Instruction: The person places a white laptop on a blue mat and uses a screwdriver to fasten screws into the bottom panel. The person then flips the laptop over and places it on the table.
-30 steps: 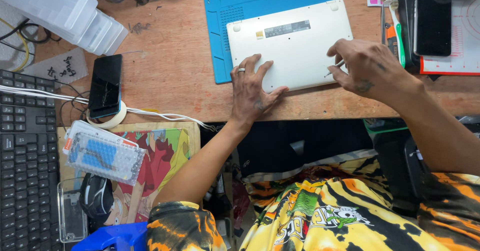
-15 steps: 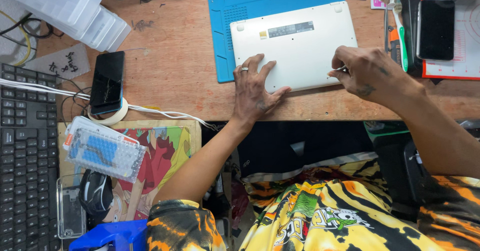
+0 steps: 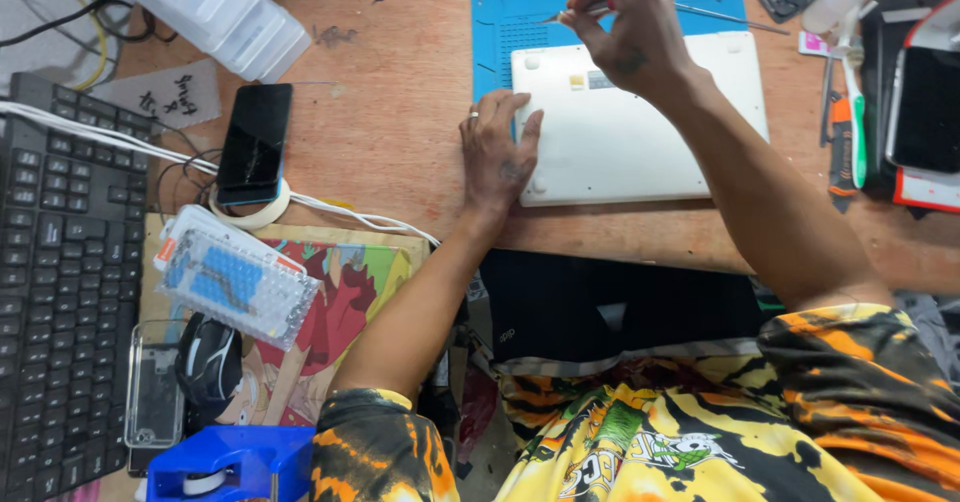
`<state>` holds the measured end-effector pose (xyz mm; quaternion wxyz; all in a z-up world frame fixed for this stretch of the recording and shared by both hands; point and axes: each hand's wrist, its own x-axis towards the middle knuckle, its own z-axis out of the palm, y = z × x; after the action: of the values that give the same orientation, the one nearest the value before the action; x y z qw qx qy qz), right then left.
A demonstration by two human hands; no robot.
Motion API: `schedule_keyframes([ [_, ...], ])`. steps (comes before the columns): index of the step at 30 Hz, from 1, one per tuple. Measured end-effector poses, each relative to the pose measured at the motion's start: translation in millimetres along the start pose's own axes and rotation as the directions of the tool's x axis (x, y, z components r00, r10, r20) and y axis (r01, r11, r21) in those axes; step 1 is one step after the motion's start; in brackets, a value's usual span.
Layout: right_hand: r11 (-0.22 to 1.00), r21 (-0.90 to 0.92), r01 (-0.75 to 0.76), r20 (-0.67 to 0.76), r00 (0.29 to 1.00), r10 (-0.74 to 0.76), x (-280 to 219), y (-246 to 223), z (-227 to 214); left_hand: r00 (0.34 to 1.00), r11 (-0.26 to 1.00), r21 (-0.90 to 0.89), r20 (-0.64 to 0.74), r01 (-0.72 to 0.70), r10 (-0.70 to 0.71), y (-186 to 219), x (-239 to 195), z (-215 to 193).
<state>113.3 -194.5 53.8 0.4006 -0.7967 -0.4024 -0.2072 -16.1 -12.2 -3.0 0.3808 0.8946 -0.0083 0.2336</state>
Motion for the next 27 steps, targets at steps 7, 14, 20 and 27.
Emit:
schedule_keyframes([
  [7,0.995,0.061,-0.083,-0.005,0.997,0.083,30,49,80,1.000,1.000,0.010,-0.014,0.008,-0.008,0,1,0],
  [14,0.990,0.049,-0.133,-0.042,0.990,0.135,35,73,115,0.999,0.997,0.065,0.017,0.039,-0.040,2,4,3],
  [20,0.995,0.040,-0.086,-0.058,0.994,0.088,38,67,113,0.998,0.997,0.054,0.028,0.052,-0.054,2,5,1],
  [27,0.999,0.043,-0.023,-0.050,0.998,0.025,22,45,66,0.992,0.993,-0.042,-0.055,0.114,-0.116,-17,11,9],
])
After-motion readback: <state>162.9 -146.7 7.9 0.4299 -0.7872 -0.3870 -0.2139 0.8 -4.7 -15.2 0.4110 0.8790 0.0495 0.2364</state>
